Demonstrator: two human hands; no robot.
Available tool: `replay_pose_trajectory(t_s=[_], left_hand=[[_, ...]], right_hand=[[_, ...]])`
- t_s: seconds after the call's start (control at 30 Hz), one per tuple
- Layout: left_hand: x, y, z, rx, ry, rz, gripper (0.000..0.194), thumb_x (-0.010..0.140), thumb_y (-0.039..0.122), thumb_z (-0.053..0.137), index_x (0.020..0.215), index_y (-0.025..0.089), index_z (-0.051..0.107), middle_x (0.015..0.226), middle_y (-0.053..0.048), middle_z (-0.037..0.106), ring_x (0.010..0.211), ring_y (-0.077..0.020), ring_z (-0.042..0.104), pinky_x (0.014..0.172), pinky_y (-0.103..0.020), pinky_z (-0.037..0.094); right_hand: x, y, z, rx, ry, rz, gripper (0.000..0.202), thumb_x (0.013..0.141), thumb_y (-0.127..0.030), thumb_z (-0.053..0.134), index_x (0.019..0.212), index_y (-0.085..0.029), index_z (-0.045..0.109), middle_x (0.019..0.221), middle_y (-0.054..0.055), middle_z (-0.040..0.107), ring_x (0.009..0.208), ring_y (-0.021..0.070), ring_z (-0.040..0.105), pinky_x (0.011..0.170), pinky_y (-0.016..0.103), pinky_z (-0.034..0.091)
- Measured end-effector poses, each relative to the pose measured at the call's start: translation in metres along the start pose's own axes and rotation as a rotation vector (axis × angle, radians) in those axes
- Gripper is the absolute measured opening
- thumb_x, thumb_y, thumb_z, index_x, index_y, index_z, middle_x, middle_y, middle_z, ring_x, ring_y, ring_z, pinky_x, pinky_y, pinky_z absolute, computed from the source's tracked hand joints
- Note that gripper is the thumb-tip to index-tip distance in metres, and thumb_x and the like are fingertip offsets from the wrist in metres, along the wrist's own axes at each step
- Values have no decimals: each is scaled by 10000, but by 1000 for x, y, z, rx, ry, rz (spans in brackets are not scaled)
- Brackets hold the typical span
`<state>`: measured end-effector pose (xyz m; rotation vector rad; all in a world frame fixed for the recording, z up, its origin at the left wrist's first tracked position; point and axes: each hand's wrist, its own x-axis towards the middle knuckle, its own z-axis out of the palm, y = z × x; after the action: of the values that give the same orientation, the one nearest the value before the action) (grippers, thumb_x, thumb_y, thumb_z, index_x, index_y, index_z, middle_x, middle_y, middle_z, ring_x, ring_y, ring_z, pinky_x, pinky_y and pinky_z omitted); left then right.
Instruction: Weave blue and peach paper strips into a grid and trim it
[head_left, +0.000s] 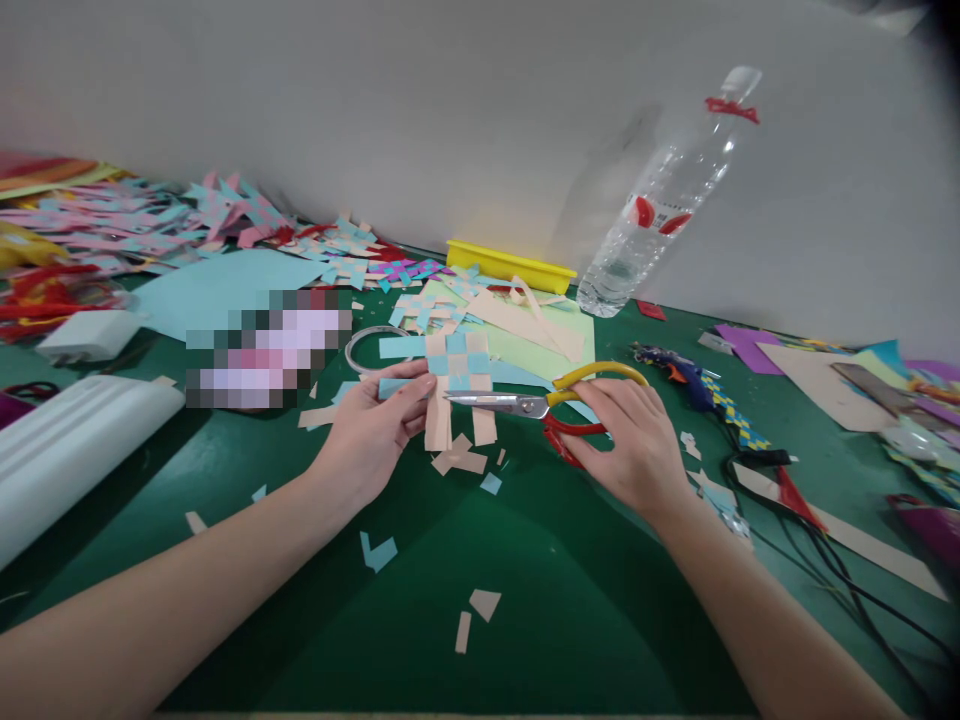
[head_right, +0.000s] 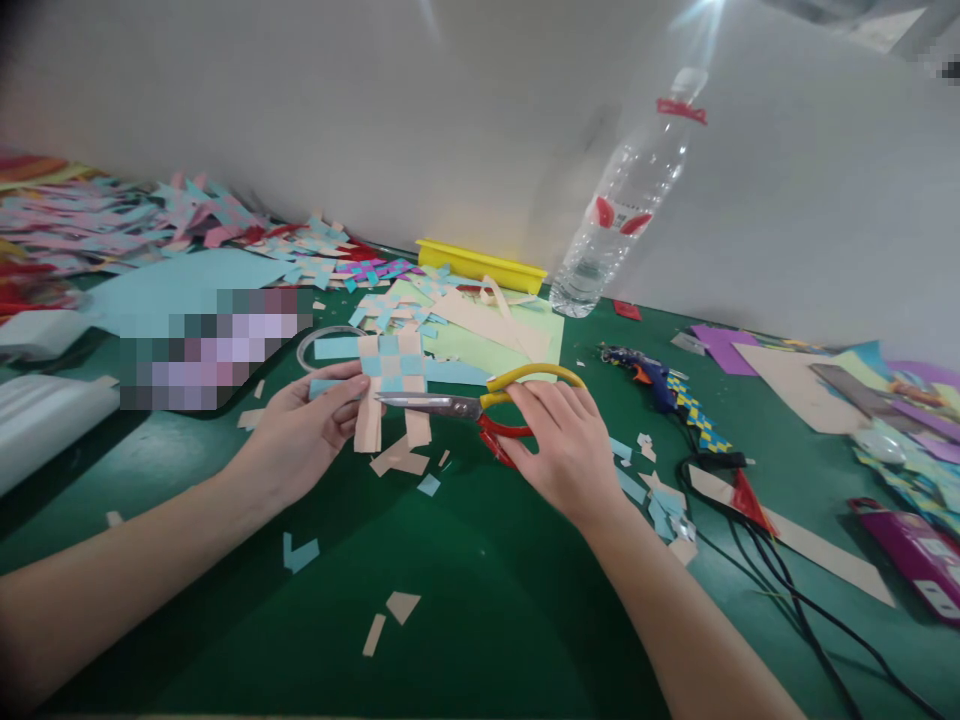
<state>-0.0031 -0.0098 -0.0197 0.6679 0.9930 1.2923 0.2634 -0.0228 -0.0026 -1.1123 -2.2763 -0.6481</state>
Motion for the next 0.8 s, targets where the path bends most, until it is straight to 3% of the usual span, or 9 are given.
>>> replay_pose_trajectory(t_s=[0.63,0.8], left_hand=[[0,1,-2,-9,-54,-28,276,736,157,737,997,190,654,798,-30,697,676,-114,648,598,-189,565],[2,1,-3,23,-8,-35,344,730,154,742,1054,197,637,866,-48,703,733,-138,669,623,-207,583]], right_hand=[[-1,1,2,32,0,28,301,810,-259,610,1091,-170,550,987,105,643,912,250,605,823,418,483],[-3,-1,5,112,4,99,341,771,-237,627,1095,-192,532,1021,102,637,962,265,601,840,429,479]])
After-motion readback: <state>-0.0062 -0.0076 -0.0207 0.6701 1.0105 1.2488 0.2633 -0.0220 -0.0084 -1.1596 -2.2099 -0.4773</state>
